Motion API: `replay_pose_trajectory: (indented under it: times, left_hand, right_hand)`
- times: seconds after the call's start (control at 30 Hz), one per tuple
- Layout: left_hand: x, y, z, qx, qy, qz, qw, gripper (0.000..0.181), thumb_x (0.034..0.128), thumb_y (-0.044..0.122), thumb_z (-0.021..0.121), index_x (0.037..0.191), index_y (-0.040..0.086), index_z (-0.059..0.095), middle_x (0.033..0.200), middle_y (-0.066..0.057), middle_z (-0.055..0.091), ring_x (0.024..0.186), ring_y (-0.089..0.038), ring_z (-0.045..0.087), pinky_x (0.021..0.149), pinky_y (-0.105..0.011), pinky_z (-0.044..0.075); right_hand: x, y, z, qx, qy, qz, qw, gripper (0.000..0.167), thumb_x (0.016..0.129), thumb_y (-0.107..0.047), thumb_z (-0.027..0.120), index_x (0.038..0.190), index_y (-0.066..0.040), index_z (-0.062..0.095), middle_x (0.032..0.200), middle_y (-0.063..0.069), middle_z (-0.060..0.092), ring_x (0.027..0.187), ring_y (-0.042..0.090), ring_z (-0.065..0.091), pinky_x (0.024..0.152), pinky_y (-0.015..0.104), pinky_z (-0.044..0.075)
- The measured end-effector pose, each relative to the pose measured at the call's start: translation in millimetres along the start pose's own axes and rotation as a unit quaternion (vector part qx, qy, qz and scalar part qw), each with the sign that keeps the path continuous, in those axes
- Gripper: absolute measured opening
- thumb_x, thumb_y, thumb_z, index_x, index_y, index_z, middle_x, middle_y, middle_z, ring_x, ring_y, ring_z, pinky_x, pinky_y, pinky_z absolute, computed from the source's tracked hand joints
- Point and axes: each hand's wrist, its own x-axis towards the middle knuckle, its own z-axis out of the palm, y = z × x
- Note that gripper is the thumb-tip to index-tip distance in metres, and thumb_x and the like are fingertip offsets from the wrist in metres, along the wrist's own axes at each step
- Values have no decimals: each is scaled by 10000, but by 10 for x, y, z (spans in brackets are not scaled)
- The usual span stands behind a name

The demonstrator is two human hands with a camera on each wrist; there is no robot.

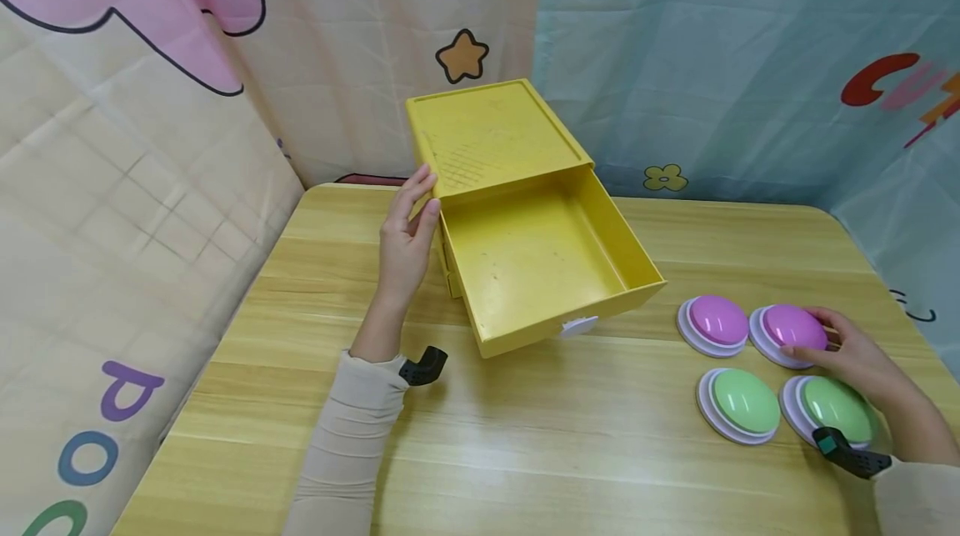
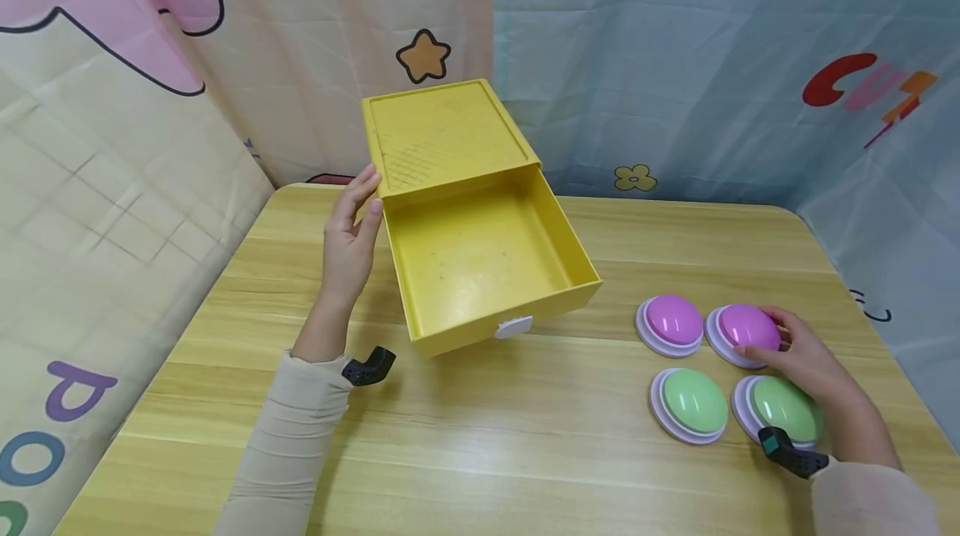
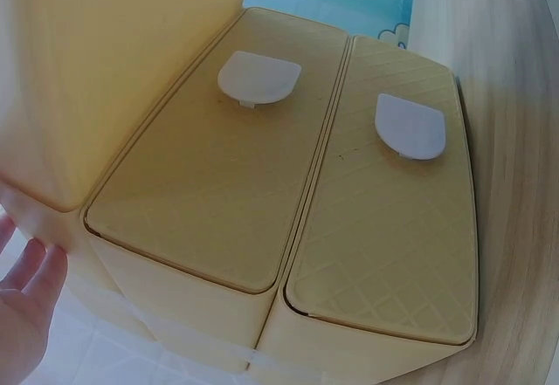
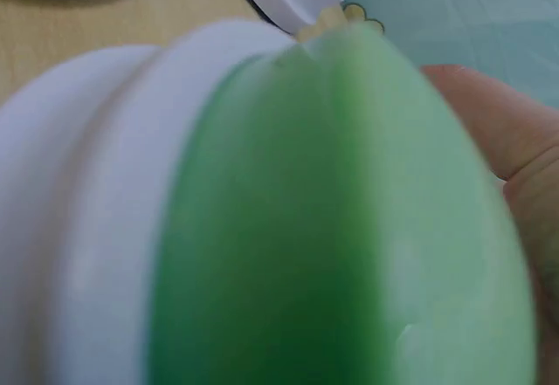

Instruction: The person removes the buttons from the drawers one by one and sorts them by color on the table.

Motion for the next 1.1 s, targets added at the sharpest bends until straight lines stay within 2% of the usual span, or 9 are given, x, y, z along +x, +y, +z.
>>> replay_pose_trajectory:
  times: [0.17,0.27,0.33,0.4,0.47,0.53,0.8,0.93,1.1]
  left_hand:
    - [-12,-23,-10,3,-18,33,10000,377,1103,69,527,1437,-107,549,1622,-231,439,1501,-378,451,1196,-549,451]
    - [-15,-39,-16,0,-41,108,9999,536,1116,320,530,1442,-106,544,1625,-236,431,1502,-380,449,1195,-557,449]
    - [-12,-46,-21,-16,-37,135,9999,736,1062,523,532,1441,-108,542,1625,-236,431,1502,-380,449,1196,-560,446]
    - [-7,-52,-24,-20,-25,153,9999,916,978,680,529,1439,-111,541,1624,-239,431,1501,-385,450,1196,-570,443]
    - [-5,-51,-24,-2,-13,141,9999,1002,927,749,524,1437,-113,542,1623,-239,433,1500,-386,451,1196,-556,448]
    - [-5,-46,-21,4,1,131,9999,919,982,684,525,1432,-116,545,1620,-242,436,1497,-390,453,1196,-516,459]
    - [-14,-14,-11,9,-32,123,9999,597,1103,382,537,1440,-112,542,1621,-241,436,1497,-386,452,1190,-481,471]
    - [-11,7,-5,41,-4,85,10000,388,1107,88,529,1437,-114,544,1620,-240,438,1500,-381,453,1192,-481,470]
    - [-11,3,2,30,20,39,10000,366,1088,3,519,1432,-121,543,1619,-240,439,1501,-383,451,1196,-502,463]
  right_hand:
    - [-57,-151,24,244,357,-355,9984,878,1085,-275,550,1586,175,-13,1593,511,16,1407,755,86,1202,809,148]
    - [-105,-350,108,515,839,-777,9921,822,1085,-224,577,1639,88,55,1685,395,66,1545,600,103,1349,338,157]
    - [-132,-526,183,716,1130,-1154,9843,761,1071,-158,610,1655,25,157,1696,217,262,1588,308,257,1187,34,205]
    - [-160,-720,267,913,1374,-1629,9728,666,1037,-64,646,1616,-81,318,1568,-9,459,1453,44,408,1004,-71,286]
    - [-202,-933,365,1163,1557,-2137,9574,597,994,38,667,1506,-172,444,1375,-212,538,1248,-131,474,978,-49,366]
    - [-241,-1133,468,1473,1629,-2714,9371,585,946,152,655,1389,-202,515,1241,-289,585,1132,-136,545,968,-27,406]
    - [-388,-1676,893,2886,1008,-3952,8662,456,853,320,584,1220,55,633,1172,-77,747,1090,10,696,957,80,530]
    - [-409,-1889,1128,2962,776,-4157,8564,470,854,297,614,1261,64,648,1211,-90,751,1128,5,694,999,100,524]
    - [-403,-2106,1395,2990,727,-4304,8486,367,886,227,663,1221,77,660,1192,-145,748,1115,-20,692,1005,103,522]
